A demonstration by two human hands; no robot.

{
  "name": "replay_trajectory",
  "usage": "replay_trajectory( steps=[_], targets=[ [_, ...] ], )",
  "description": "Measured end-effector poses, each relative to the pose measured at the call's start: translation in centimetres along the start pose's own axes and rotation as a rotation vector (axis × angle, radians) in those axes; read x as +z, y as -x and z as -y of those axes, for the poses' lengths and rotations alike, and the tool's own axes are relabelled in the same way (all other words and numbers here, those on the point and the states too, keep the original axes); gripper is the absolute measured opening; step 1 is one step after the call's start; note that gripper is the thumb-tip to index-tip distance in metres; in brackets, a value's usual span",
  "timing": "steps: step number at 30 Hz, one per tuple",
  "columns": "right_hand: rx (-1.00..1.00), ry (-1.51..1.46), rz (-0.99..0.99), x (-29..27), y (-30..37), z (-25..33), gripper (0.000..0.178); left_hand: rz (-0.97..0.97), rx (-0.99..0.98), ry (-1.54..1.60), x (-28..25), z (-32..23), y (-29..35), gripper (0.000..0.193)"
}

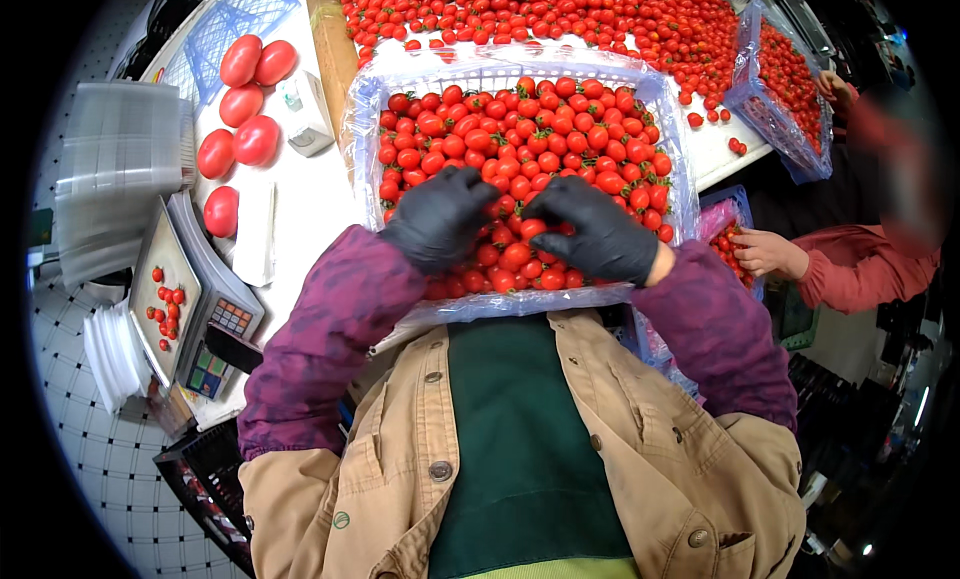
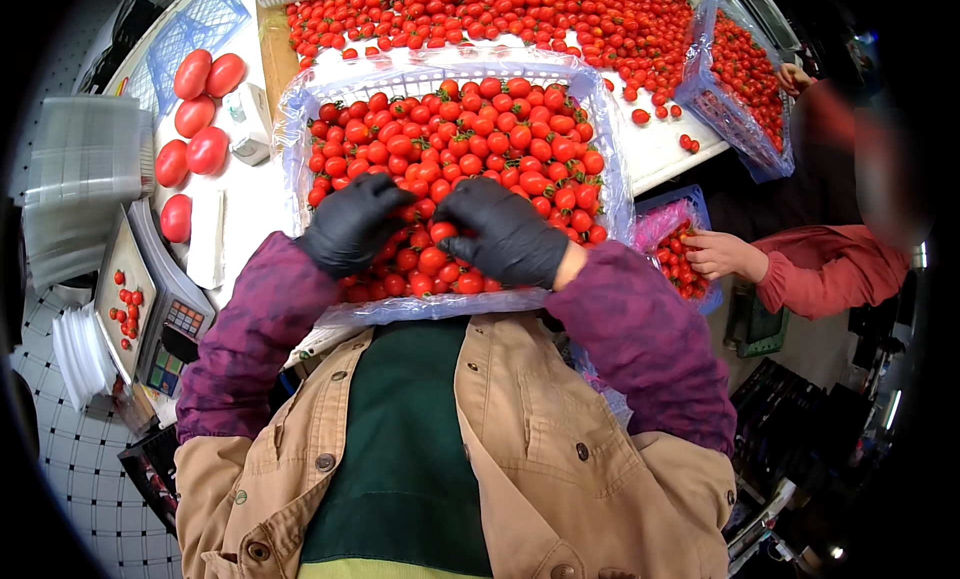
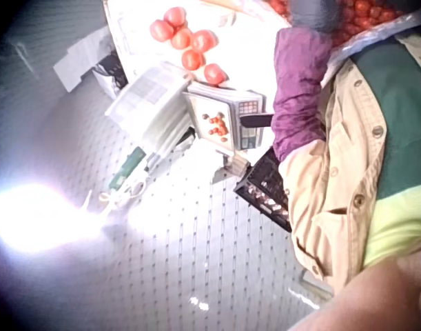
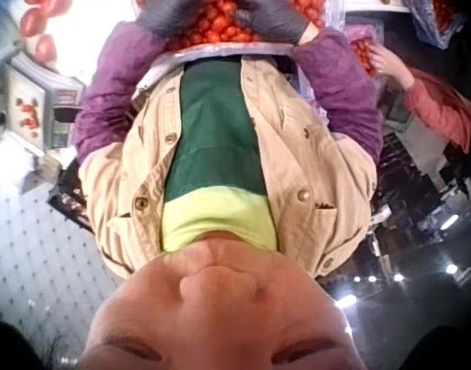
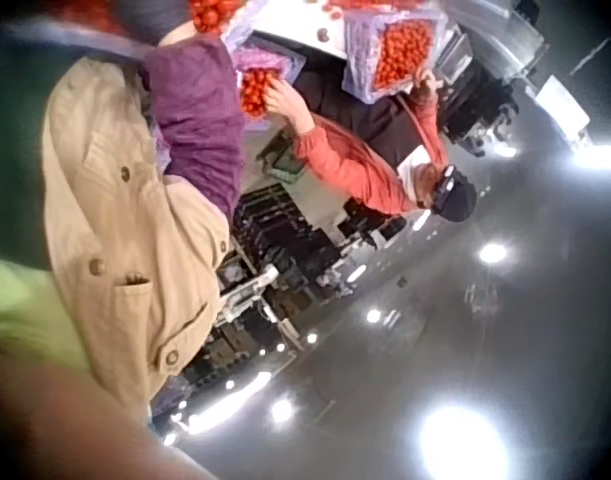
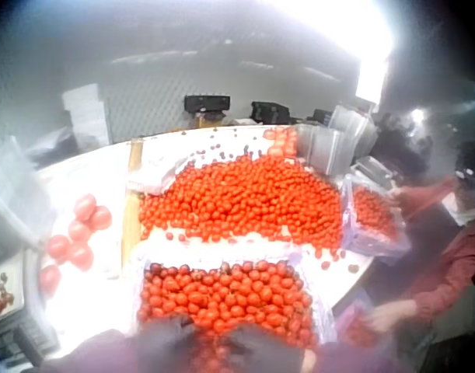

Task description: The person sorts cherry tomatoes from a large tray into smaller plastic containers. They pick individual tomatoes, place them into containers, and occasionally weigh them on a digital scale. The person also handles larger tomatoes and uses a label printer to label the filled containers.

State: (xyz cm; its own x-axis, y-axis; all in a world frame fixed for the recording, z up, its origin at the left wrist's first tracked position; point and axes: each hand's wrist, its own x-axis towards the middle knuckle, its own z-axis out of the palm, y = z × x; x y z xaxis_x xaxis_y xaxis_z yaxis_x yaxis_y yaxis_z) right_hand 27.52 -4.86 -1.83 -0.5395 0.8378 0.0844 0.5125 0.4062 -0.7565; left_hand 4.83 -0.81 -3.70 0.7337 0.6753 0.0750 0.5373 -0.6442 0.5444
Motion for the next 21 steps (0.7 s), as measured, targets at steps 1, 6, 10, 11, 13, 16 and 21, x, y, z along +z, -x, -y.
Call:
replay_trajectory(
  steps=[1,6,10,11,13,16,21],
  targets=[
    [0.111,-0.239,-0.019,-1.2,0.6,0.6,0.017,-0.06,-0.025,0.171,-0.6,0.1,0.5,0.033],
    [0.443,-1.179,-0.082,-5.8,3.2,0.2,0.017,-0.204,-0.453,1.625,-3.8,0.0,2.1,0.03],
    [0.531,-0.914,-0.082,-4.4,0.2,0.3,0.015,-0.056,-0.551,1.175,-2.7,1.2,-0.8,0.019],
    [0.373,-0.609,-0.077,-3.7,-0.4,-0.3,0.017,-0.105,-0.404,0.902,-0.1,2.2,-1.4,0.018],
    [0.071,0.006,-0.08,-1.7,-0.9,-1.8,0.022,-0.011,-0.339,0.056,-0.8,-0.7,-3.5,0.019],
    [-0.01,0.48,0.052,-0.3,-1.5,-2.0,0.029,-0.057,-0.248,-0.252,1.6,-0.8,-4.0,0.019],
    [-0.101,0.661,0.1,-0.4,-1.6,-2.1,0.03,0.039,-0.438,0.531,0.2,2.4,-3.8,0.023]
  ],
)
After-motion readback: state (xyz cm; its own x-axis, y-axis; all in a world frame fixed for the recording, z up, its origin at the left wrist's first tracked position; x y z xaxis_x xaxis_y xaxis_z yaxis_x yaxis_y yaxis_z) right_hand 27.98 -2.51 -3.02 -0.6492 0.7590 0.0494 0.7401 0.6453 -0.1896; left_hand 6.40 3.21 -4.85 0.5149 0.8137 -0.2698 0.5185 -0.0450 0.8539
